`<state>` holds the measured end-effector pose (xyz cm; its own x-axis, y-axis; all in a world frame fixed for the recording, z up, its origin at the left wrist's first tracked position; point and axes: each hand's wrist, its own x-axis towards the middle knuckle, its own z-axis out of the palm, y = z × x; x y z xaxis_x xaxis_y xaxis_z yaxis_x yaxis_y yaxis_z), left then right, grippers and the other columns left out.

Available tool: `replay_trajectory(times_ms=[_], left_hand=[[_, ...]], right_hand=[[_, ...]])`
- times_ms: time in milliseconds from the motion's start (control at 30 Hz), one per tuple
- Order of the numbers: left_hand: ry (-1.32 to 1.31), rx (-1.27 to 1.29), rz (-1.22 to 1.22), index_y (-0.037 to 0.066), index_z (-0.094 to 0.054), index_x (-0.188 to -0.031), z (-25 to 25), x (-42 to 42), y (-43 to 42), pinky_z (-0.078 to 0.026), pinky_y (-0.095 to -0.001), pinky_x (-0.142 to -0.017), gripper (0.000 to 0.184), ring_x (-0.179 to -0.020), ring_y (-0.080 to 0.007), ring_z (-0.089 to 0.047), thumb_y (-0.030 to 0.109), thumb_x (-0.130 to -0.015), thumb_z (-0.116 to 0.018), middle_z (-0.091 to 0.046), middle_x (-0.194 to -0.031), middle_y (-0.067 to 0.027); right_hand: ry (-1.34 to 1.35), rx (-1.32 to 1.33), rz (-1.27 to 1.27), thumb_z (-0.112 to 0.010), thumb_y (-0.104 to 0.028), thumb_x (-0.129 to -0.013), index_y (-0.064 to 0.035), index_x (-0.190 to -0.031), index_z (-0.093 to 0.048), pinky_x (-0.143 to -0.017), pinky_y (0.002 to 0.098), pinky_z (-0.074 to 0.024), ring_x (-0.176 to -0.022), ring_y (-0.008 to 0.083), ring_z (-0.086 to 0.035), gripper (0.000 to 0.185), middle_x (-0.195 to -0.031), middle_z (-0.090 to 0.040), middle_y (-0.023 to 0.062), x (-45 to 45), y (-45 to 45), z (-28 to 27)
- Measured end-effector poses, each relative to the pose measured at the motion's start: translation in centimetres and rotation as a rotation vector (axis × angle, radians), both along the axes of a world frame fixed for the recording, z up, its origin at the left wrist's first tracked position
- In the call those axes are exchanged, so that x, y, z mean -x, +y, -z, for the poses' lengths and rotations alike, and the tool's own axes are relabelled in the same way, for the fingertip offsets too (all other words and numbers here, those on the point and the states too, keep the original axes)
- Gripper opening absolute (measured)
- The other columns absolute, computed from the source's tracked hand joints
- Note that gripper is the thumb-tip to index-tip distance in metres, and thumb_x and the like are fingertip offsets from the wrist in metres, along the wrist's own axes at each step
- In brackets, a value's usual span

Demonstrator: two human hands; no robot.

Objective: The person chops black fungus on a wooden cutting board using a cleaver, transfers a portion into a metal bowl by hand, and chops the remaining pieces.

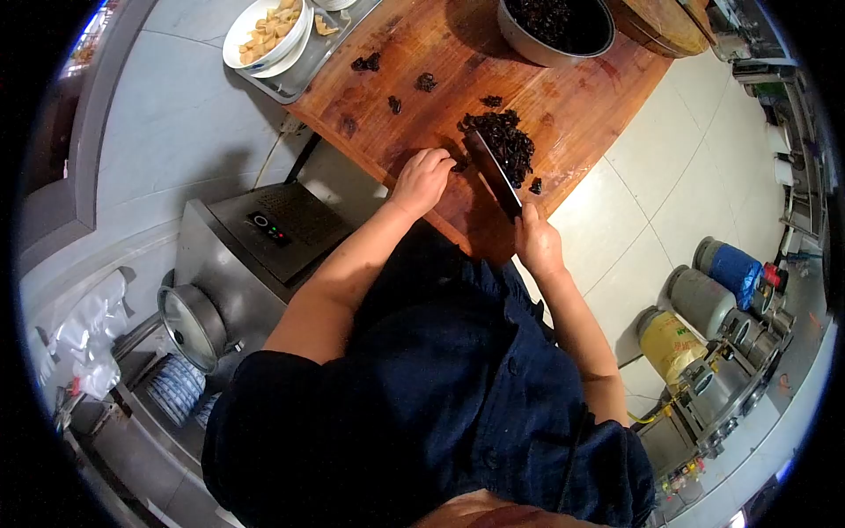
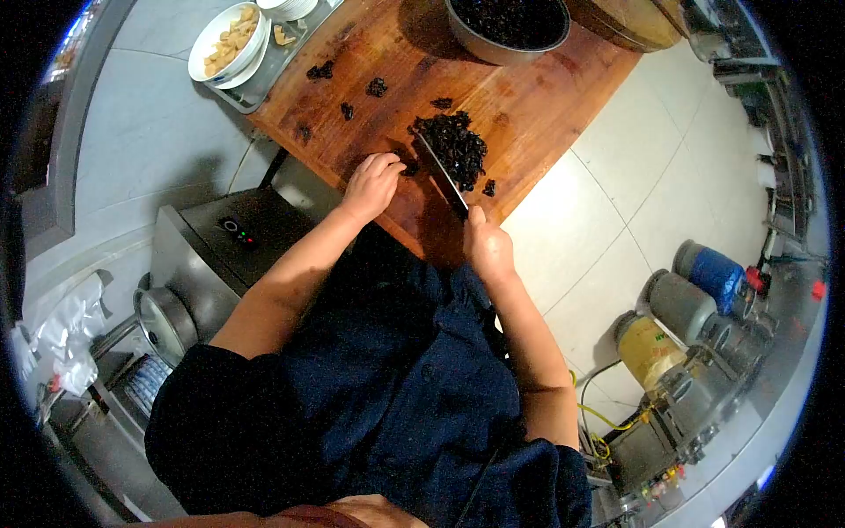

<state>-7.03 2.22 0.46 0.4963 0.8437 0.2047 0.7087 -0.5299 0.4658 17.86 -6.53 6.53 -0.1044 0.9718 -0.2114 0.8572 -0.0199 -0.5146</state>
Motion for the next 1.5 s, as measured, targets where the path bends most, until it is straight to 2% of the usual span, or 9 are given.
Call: replay_trajectory(times_ms=[267,567,700,867,967,1067,1133,1300,1500], left_hand=[[0.052,-0.012,0.025,0.002,-0.058,-0.080,-0.8,0.2,0.1,-0.049,-0.0417,-0.084,0.006,-0.097,-0.0326,-0.054,0.006,-0.081,-0.063,-0.053,-0.094,-0.0142],[0.001,-0.026,0.063,0.002,-0.065,-0.107,0.2,0.8,-0.5,-0.047,-0.0413,-0.097,0.027,-0.115,-0.0315,-0.053,0.008,-0.081,-0.065,-0.059,-0.114,-0.0132],[-0.010,-0.075,0.052,0.002,-0.063,-0.094,-0.1,0.8,-0.8,-0.048,-0.0408,-0.094,0.014,-0.109,-0.0315,-0.053,0.008,-0.081,-0.064,-0.057,-0.103,-0.0129],[0.091,0.065,0.074,0.004,-0.056,-0.077,-0.7,1.0,-0.6,-0.048,-0.0414,-0.090,0.009,-0.103,-0.0311,-0.053,0.007,-0.080,-0.063,-0.051,-0.089,-0.0125],[0.110,0.106,0.086,0.003,-0.059,-0.081,-0.2,1.2,-0.6,-0.047,-0.0424,-0.091,0.006,-0.104,-0.0321,-0.054,0.008,-0.081,-0.063,-0.054,-0.095,-0.0134],[-0.134,-0.039,0.077,0.003,-0.063,-0.091,0.1,1.2,-0.5,-0.047,-0.0423,-0.091,0.008,-0.104,-0.0334,-0.055,0.008,-0.085,-0.062,-0.056,-0.103,-0.0140],[-0.170,0.057,-0.016,0.003,-0.063,-0.099,-0.2,1.7,-0.2,-0.047,-0.0425,-0.091,0.013,-0.104,-0.0338,-0.055,0.009,-0.088,-0.060,-0.057,-0.107,-0.0140],[-0.230,0.305,-0.373,0.002,-0.062,-0.110,-0.6,1.8,1.0,-0.049,-0.0417,-0.086,0.019,-0.102,-0.0314,-0.057,0.013,-0.094,-0.058,-0.055,-0.111,-0.0139],[0.006,0.117,-0.236,0.006,-0.066,-0.107,-2.3,0.0,4.6,-0.046,-0.0423,-0.089,0.020,-0.105,-0.0324,-0.054,0.011,-0.087,-0.064,-0.056,-0.110,-0.0118]], right_hand=[[-0.219,0.157,-0.180,-0.058,-0.003,-0.080,-0.0045,-0.103,-0.048,-0.059,0.0439,-0.0549,-0.073,0.0387,-0.066,0.025,-0.096,-0.062,0.0220,2.3,1.4,-4.1],[-0.046,0.159,-0.022,-0.049,-0.004,-0.085,-0.0025,-0.101,-0.048,-0.069,0.0499,-0.0532,-0.082,0.0454,-0.064,0.016,-0.106,-0.061,0.0269,2.2,1.9,0.5],[-0.111,0.067,-0.067,-0.052,-0.007,-0.086,-0.0028,-0.102,-0.048,-0.067,0.0479,-0.0536,-0.079,0.0436,-0.064,0.017,-0.100,-0.061,0.0249,1.8,1.2,-1.3],[-0.255,0.201,-0.208,-0.055,-0.005,-0.084,-0.0043,-0.106,-0.045,-0.067,0.0455,-0.0552,-0.078,0.0379,-0.067,0.024,-0.097,-0.061,0.0239,3.6,1.4,-3.5],[-0.228,0.176,-0.180,-0.055,-0.004,-0.083,-0.0031,-0.104,-0.045,-0.067,0.0470,-0.0553,-0.078,0.0407,-0.066,0.024,-0.096,-0.061,0.0242,3.8,1.8,-1.1],[-0.097,0.061,-0.082,-0.053,-0.004,-0.085,-0.0022,-0.101,-0.046,-0.064,0.0492,-0.0532,-0.076,0.0437,-0.063,0.017,-0.092,-0.061,0.0246,3.1,1.3,0.2],[0.022,-0.108,0.009,-0.051,-0.006,-0.088,-0.0019,-0.098,-0.046,-0.062,0.0508,-0.0513,-0.074,0.0457,-0.061,0.012,-0.089,-0.060,0.0250,2.1,0.8,0.6],[0.107,-0.073,0.122,-0.052,-0.009,-0.092,-0.0031,-0.100,-0.047,-0.063,0.0498,-0.0499,-0.074,0.0458,-0.061,0.012,-0.085,-0.061,0.0243,0.0,-1.6,-0.3],[0.116,-0.006,0.173,-0.054,-0.010,-0.092,-0.0043,-0.101,-0.051,-0.065,0.0491,-0.0504,-0.076,0.0446,-0.062,0.012,-0.090,-0.064,0.0246,-0.6,-3.0,-0.5]])
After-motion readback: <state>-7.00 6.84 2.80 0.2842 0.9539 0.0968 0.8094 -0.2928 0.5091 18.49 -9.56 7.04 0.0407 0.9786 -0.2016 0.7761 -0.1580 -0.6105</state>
